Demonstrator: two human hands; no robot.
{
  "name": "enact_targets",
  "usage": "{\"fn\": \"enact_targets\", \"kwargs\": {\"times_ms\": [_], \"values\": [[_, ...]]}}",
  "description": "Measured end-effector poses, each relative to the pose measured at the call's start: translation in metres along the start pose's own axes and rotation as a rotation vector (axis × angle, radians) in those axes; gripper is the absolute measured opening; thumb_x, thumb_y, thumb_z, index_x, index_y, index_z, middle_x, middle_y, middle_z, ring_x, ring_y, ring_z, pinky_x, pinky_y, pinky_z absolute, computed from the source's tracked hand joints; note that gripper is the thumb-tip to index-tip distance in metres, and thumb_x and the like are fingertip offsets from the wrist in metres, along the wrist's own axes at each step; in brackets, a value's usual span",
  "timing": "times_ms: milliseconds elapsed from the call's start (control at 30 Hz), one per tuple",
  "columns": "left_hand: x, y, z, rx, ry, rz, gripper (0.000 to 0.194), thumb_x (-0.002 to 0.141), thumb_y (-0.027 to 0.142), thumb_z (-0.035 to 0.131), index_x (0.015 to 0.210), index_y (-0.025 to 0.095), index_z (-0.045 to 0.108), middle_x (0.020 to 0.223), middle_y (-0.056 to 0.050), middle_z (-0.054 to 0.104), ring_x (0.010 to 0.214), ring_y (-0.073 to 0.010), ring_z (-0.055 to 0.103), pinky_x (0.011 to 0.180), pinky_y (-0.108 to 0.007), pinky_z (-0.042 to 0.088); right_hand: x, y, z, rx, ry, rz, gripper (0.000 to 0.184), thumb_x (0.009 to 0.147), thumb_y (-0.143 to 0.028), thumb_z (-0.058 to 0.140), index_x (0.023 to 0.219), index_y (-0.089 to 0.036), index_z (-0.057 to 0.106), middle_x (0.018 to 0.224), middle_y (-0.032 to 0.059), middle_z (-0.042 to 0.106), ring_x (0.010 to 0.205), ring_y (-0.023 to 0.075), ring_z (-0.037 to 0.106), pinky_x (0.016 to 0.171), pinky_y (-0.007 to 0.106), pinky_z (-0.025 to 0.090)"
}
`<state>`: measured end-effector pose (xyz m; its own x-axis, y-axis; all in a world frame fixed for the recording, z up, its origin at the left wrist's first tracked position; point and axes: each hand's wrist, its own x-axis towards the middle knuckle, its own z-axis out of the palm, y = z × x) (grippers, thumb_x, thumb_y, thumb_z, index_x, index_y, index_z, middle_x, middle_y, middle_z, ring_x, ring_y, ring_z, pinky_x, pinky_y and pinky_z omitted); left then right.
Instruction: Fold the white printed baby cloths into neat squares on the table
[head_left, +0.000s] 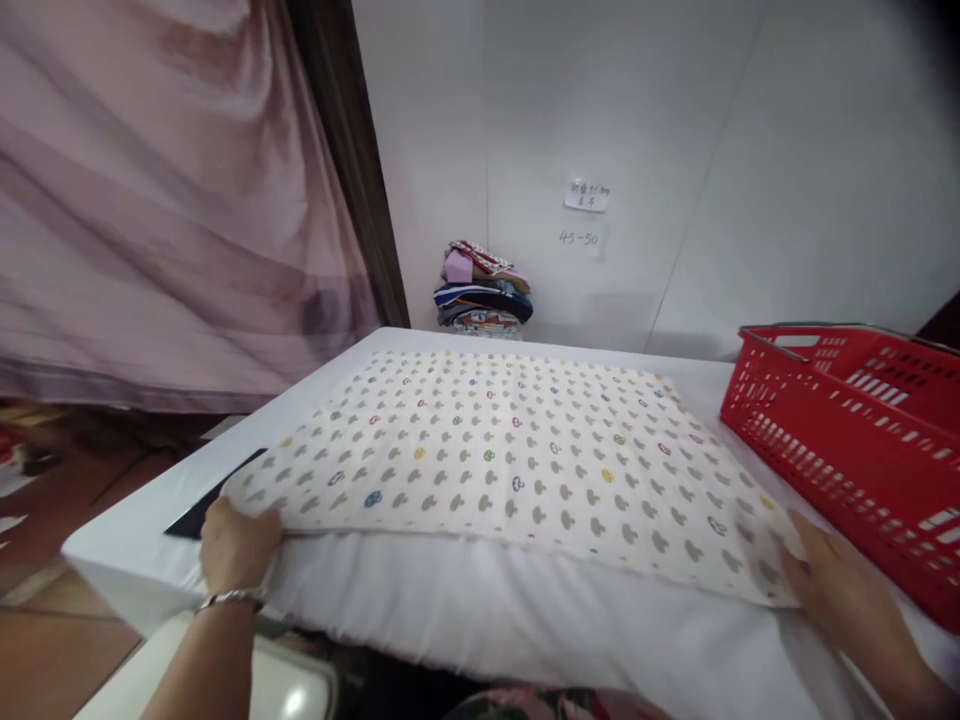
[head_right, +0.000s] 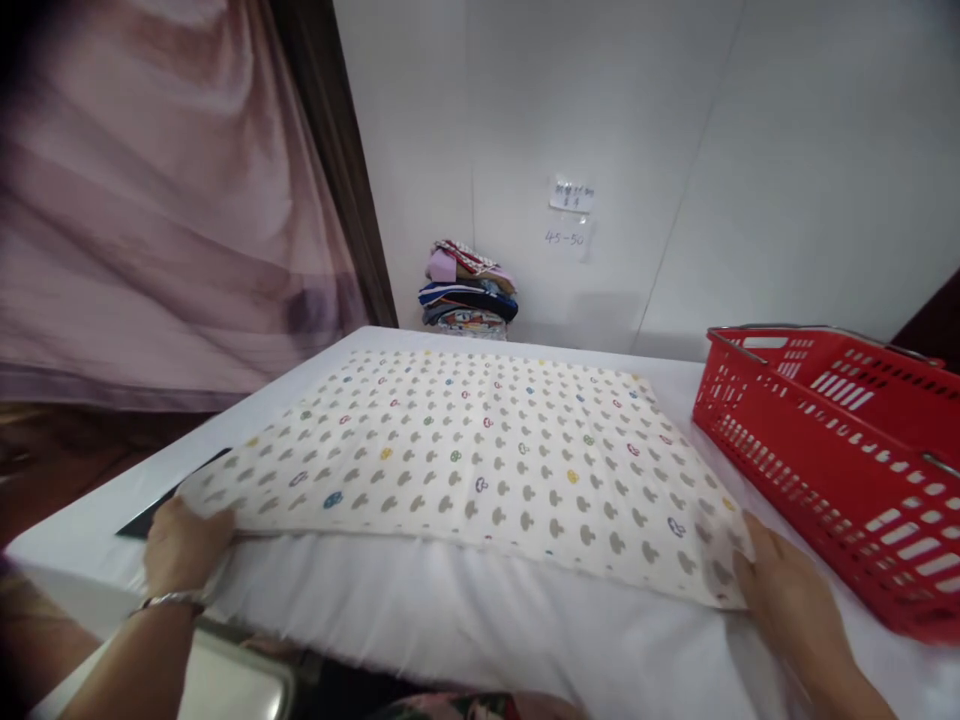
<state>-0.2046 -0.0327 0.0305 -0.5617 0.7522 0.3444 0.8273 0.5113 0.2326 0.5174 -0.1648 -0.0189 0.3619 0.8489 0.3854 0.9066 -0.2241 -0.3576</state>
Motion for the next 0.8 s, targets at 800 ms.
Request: {"fn": "enact_targets", "kwargs": {"times_ms": [800], "values": [[-0.133,0.139,0.012,-0.491,-0.366,1.248,0.025,0.090,0.033,0.045,0.099,0.020,0.065,0.102,-0.007,0.061,0.095,-0.0178,0.053,0.086,-0.033,0.040,-0.029,-0.264,0.070,0.246,-0.385,-0.896,0.021,0.090,-0.024,0.044,0.095,-0.018,0.064,0.092,0.0074,0.060,0.082,0.0192,0.053,0.071,0.032,0.045]]}}
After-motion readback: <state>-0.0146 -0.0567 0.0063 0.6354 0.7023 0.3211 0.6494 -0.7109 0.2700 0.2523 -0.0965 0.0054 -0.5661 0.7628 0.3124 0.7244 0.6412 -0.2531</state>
